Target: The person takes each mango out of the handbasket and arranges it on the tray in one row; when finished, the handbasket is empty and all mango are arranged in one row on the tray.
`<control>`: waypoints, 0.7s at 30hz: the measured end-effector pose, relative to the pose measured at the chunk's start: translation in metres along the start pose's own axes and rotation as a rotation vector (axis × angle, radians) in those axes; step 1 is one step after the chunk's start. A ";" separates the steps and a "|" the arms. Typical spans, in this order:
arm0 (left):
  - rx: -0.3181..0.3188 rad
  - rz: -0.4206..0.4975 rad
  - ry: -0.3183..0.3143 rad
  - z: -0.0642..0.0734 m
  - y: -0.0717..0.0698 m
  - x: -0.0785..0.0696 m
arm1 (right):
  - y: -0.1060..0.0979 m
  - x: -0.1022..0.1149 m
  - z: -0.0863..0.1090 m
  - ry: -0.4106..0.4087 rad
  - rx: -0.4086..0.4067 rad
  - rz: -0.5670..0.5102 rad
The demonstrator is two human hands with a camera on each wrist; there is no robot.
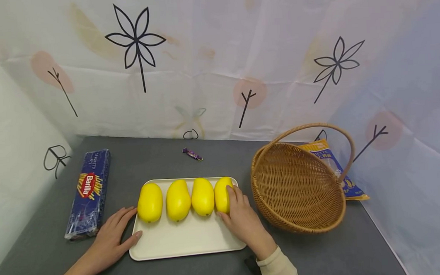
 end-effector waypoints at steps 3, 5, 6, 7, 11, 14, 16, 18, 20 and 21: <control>0.004 0.008 -0.006 0.000 0.000 0.000 | 0.000 0.000 0.001 0.003 0.009 -0.011; 0.007 0.015 -0.011 0.000 0.000 0.001 | 0.000 0.000 0.002 0.010 0.019 -0.022; 0.009 0.019 -0.013 0.000 0.001 0.001 | -0.001 0.001 0.002 0.013 0.024 -0.027; 0.009 0.023 -0.016 0.000 0.001 0.001 | -0.001 0.000 0.002 0.015 0.031 -0.031; 0.003 0.044 -0.010 0.003 0.002 0.001 | -0.002 -0.001 0.004 0.018 0.048 -0.072; 0.014 0.080 -0.006 0.003 0.001 -0.001 | -0.005 0.000 0.008 0.019 0.056 -0.095; 0.017 0.129 0.006 0.003 -0.002 -0.004 | -0.009 0.002 0.011 0.021 0.052 -0.088; 0.000 0.173 0.029 0.002 -0.007 -0.009 | -0.014 0.006 0.016 0.017 0.045 -0.079; -0.041 0.200 0.069 0.001 -0.013 -0.016 | -0.019 0.010 0.019 0.002 0.028 -0.060; -0.061 0.204 0.093 0.000 -0.017 -0.021 | -0.022 0.013 0.020 -0.011 0.017 -0.049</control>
Point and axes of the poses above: each hand's wrist, its own z-axis away from the middle knuckle, its own y-axis out of the palm, x = y × z, the point moved 1 cm from there along -z, towards the middle knuckle, and after that the axes turned 14 degrees about x, right-handed, at the moved point
